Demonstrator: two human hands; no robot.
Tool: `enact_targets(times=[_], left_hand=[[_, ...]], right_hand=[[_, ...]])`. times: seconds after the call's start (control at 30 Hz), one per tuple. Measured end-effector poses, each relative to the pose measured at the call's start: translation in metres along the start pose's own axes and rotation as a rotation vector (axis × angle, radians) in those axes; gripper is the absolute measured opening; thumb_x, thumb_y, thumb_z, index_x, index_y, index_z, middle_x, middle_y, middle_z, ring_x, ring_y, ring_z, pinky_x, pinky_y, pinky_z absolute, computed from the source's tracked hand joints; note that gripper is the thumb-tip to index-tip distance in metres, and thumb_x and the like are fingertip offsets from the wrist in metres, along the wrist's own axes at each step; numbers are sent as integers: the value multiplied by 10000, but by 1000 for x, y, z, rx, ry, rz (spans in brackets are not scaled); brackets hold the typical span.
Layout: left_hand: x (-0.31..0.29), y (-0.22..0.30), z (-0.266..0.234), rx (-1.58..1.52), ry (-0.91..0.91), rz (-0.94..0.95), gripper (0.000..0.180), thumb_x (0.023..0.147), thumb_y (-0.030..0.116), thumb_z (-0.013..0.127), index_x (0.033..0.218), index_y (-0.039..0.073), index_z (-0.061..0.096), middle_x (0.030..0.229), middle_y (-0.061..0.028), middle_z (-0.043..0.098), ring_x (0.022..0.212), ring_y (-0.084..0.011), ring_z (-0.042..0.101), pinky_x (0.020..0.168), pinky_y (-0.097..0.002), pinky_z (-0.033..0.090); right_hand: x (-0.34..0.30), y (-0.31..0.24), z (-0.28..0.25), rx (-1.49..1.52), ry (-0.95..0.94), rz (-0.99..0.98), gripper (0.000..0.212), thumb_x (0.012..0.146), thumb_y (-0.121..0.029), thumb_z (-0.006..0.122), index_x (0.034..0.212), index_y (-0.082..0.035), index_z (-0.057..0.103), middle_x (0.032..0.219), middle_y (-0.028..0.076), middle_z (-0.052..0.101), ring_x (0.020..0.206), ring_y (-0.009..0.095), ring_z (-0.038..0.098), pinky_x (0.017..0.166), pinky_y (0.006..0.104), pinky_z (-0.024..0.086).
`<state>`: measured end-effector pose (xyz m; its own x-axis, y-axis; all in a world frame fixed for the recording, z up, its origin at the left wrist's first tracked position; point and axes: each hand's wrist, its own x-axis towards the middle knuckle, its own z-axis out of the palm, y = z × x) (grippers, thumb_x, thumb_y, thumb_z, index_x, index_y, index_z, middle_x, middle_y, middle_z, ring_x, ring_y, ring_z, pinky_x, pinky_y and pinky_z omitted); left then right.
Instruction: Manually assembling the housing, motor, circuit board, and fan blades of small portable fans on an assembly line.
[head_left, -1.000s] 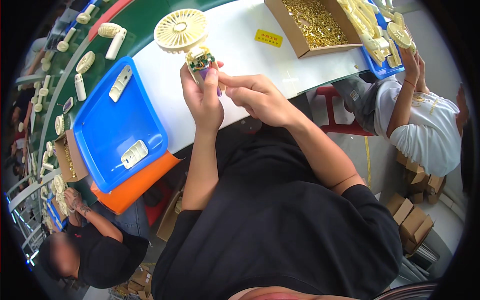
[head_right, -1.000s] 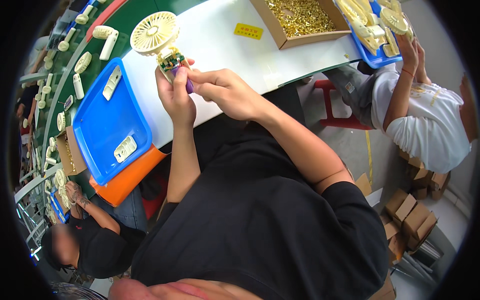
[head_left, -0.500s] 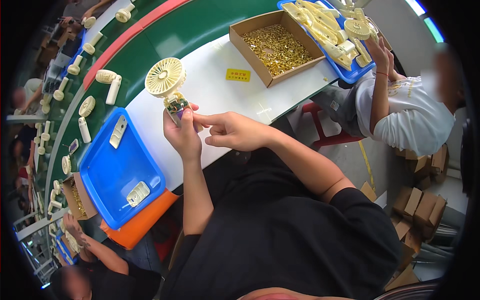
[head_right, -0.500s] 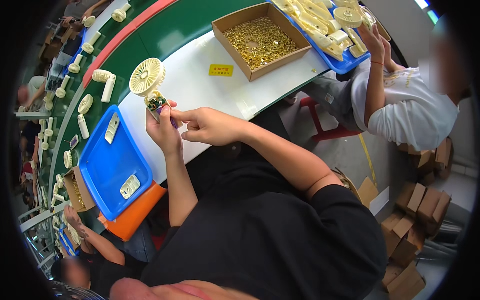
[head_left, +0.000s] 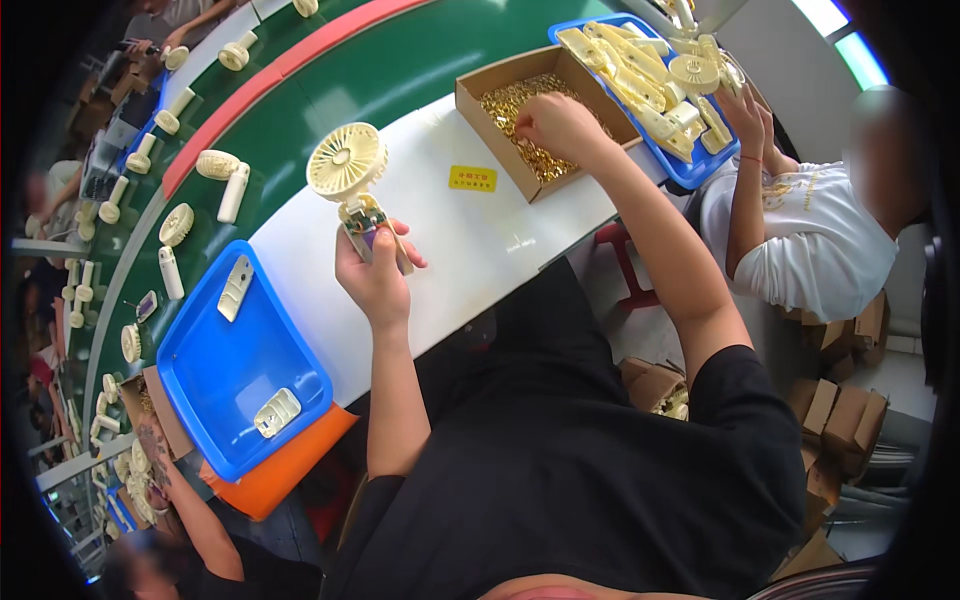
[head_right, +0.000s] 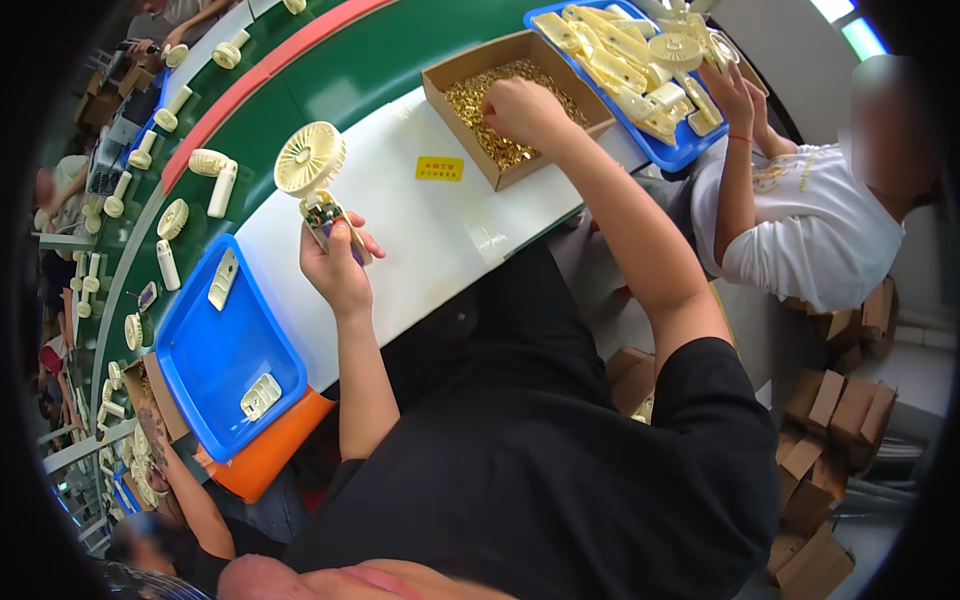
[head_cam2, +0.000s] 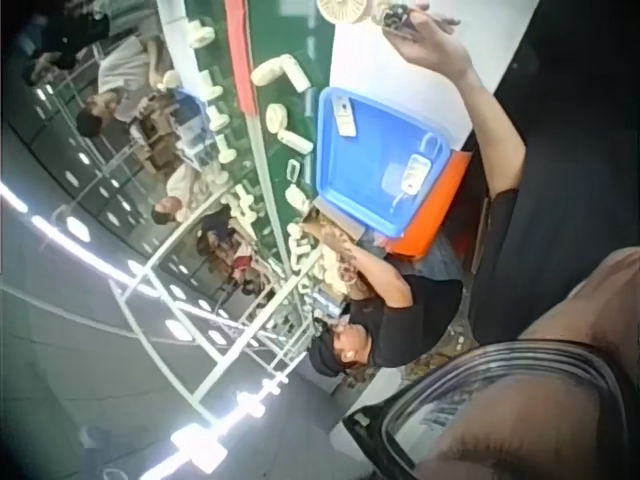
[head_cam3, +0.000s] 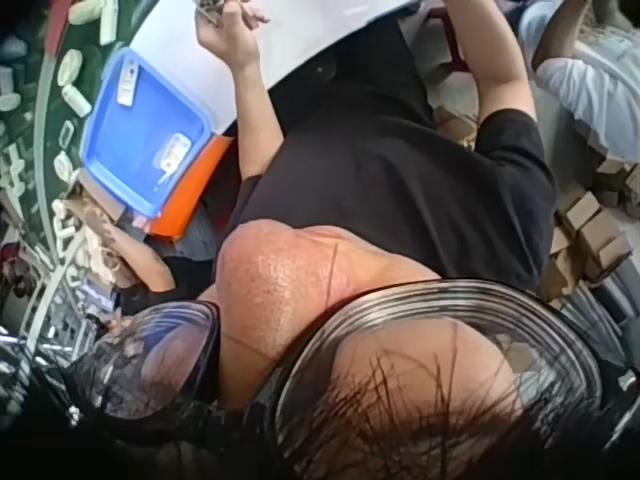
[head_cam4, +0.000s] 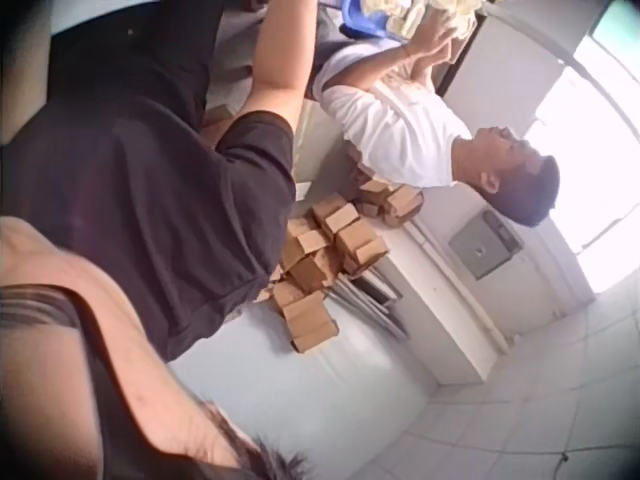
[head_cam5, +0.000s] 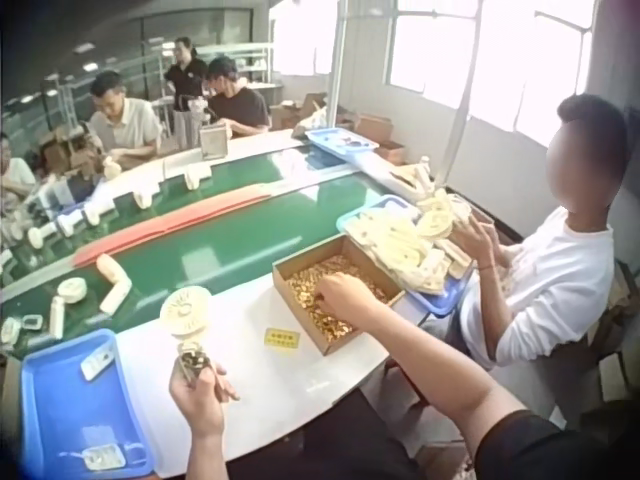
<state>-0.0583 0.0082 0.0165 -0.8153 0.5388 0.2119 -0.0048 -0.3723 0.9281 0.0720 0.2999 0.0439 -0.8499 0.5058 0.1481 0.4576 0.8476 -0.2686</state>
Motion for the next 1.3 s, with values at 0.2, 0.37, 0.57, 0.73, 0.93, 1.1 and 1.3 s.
enact_targets(times=[0.2,0.37,0.57,0.73,0.93,1.1,1.3], left_hand=[[-13,-19,-6,-55,-22,-113,160,949,129,568,1022,-8,527,864,-105,639,505,-131,561,466,-298,517],[-15,-18,-9,-116,-49,-121,146,947,85,575,1039,-15,522,856,-104,646,519,-126,576,484,-298,523],[-16,-20,-12,-129,-28,-156,152,949,76,587,1052,-17,524,849,-95,652,530,-122,588,491,-292,521],[-8,-20,-7,-79,-30,-134,141,946,76,597,1031,-11,527,845,-101,649,526,-123,579,492,-290,520],[-10,-11,-5,-73,6,-168,159,931,66,611,1037,-21,532,846,-106,661,530,-122,592,492,-291,525],[-15,-13,-10,-80,-14,-166,173,925,56,602,1061,-27,535,846,-108,664,544,-128,604,494,-295,530],[-18,-10,-6,-33,-42,-176,240,924,56,619,1131,-38,544,864,-111,682,570,-121,625,501,-276,533]], right_hand=[[-1,13,26,12,38,71,93,732,-75,662,777,-69,743,791,160,709,806,351,697,754,459,559],[4,13,36,-48,36,60,54,741,-78,674,745,-46,716,787,183,699,821,365,697,752,452,558],[-3,3,33,36,167,27,51,740,-72,677,732,-24,694,775,217,680,809,378,692,746,460,548],[-1,10,17,3,150,75,143,794,-127,669,823,-4,736,727,209,674,717,360,692,695,439,547],[-27,-48,-34,810,185,138,197,926,-104,706,1043,47,756,796,68,729,653,89,622,562,236,497],[-53,-147,11,1125,-25,39,171,945,-65,690,1045,63,744,823,80,718,645,85,617,519,222,522],[-56,-161,32,1192,-31,125,167,952,-95,703,1027,47,753,823,87,715,648,84,626,486,216,517]])
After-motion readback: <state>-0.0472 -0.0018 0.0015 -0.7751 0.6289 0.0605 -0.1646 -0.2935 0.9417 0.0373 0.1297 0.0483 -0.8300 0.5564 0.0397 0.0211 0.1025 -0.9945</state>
